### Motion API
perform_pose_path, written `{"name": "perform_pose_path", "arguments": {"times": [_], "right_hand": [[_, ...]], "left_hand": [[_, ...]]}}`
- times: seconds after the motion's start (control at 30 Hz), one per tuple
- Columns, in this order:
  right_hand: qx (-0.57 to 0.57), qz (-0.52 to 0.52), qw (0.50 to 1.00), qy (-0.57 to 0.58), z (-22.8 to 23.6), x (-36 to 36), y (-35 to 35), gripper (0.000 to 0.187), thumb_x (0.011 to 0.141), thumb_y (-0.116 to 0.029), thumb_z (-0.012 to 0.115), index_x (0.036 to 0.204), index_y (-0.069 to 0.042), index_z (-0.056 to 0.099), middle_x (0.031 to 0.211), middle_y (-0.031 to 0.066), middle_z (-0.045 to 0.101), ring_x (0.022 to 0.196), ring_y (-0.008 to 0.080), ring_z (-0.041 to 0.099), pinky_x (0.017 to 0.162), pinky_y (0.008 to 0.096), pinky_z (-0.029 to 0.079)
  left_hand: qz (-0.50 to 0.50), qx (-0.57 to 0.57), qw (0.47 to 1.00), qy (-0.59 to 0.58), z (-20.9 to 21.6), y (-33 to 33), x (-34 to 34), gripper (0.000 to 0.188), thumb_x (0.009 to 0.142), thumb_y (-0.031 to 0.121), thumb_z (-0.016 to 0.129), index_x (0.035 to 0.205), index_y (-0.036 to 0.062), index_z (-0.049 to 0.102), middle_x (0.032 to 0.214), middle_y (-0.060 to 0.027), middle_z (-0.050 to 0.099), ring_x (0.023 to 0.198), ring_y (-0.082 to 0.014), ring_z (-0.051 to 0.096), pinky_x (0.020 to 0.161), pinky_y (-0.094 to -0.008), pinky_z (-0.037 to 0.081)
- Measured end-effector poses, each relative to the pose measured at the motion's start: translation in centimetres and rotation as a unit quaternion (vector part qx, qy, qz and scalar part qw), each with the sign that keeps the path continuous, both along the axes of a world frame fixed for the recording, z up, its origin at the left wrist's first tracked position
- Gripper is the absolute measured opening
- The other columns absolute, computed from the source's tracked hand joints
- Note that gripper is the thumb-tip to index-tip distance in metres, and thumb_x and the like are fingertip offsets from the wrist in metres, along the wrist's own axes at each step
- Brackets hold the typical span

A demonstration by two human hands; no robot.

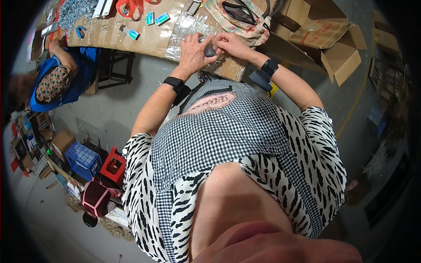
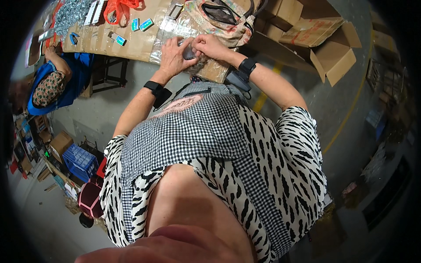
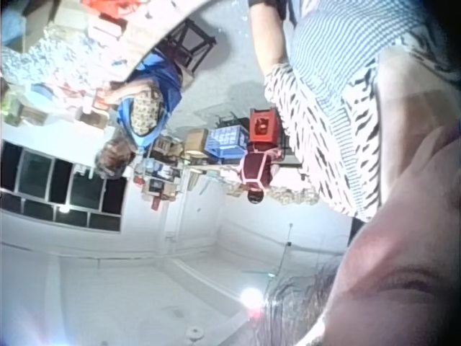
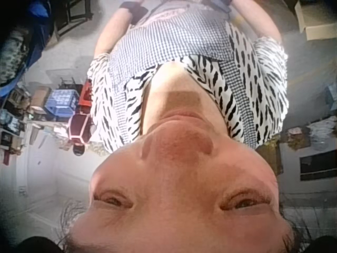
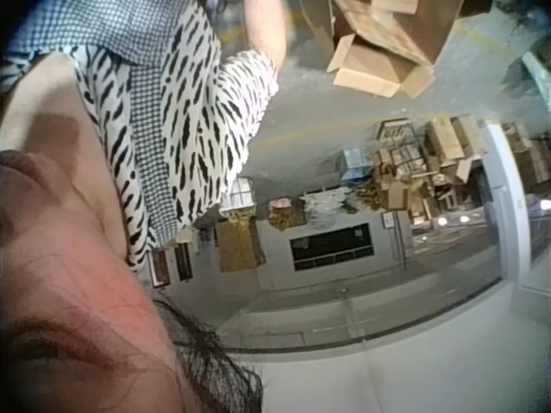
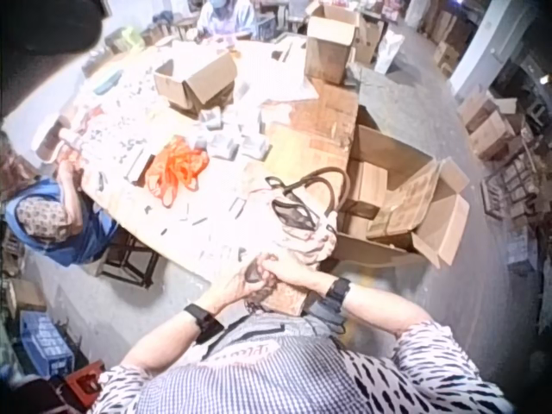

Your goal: Bagging small metal components at a warehouse workbench.

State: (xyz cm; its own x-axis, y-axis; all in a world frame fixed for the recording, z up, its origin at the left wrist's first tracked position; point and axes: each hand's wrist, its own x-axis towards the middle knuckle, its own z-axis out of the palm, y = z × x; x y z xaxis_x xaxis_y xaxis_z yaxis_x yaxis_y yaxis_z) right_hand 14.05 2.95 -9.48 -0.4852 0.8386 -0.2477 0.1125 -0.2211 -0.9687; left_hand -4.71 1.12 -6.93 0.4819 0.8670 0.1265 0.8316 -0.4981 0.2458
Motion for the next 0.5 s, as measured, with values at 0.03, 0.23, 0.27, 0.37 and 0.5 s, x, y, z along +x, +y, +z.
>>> {"name": "perform_pose_path", "arguments": {"times": [0.03,0.23,0.27,0.37,0.5], "right_hand": [[0.000,0.001,1.000,0.001,0.2,-0.2,-0.2,0.019,0.093,-0.018,0.052,0.090,0.000,0.060,0.083,0.0066,0.066,0.067,0.0090,0.063,0.055,0.0211,0.048],[0.026,0.025,0.999,-0.024,2.9,-2.9,-1.1,0.013,0.085,-0.013,0.058,0.082,0.000,0.058,0.076,0.0028,0.061,0.062,0.0076,0.054,0.054,0.0233,0.044],[0.063,0.016,0.997,-0.040,4.1,-3.8,-1.7,0.014,0.085,-0.013,0.059,0.081,-0.001,0.058,0.074,0.0021,0.059,0.062,0.0075,0.053,0.054,0.0239,0.043],[0.074,0.032,0.995,-0.065,8.5,-6.4,-3.5,0.016,0.084,-0.016,0.059,0.082,0.000,0.056,0.068,0.0017,0.056,0.063,0.0087,0.051,0.056,0.0255,0.043],[0.090,0.032,0.991,-0.088,8.8,-8.2,-5.2,0.017,0.085,-0.016,0.058,0.082,0.000,0.054,0.067,0.0037,0.056,0.064,0.0107,0.053,0.057,0.0271,0.044]], "left_hand": [[0.000,0.004,1.000,-0.006,0.3,-0.2,-0.2,0.062,0.068,0.051,0.068,0.122,0.0229,0.055,0.106,-0.0119,0.053,0.098,-0.0298,0.049,0.080,-0.0430,0.039],[0.013,-0.003,1.000,0.013,4.1,-1.8,-3.0,0.063,0.065,0.049,0.070,0.120,0.0221,0.055,0.103,-0.0130,0.052,0.098,-0.0301,0.049,0.078,-0.0435,0.039],[0.007,-0.004,1.000,0.003,5.1,-2.2,-3.8,0.065,0.063,0.048,0.072,0.120,0.0219,0.056,0.103,-0.0139,0.051,0.097,-0.0308,0.049,0.077,-0.0441,0.040],[-0.010,-0.019,1.000,-0.011,8.7,-3.7,-6.5,0.067,0.062,0.049,0.072,0.121,0.0208,0.055,0.104,-0.0130,0.051,0.097,-0.0301,0.048,0.078,-0.0430,0.039],[0.001,-0.027,1.000,-0.011,10.2,-5.3,-8.2,0.073,0.065,0.052,0.071,0.128,0.0217,0.050,0.104,-0.0133,0.050,0.097,-0.0304,0.048,0.079,-0.0426,0.038]]}}
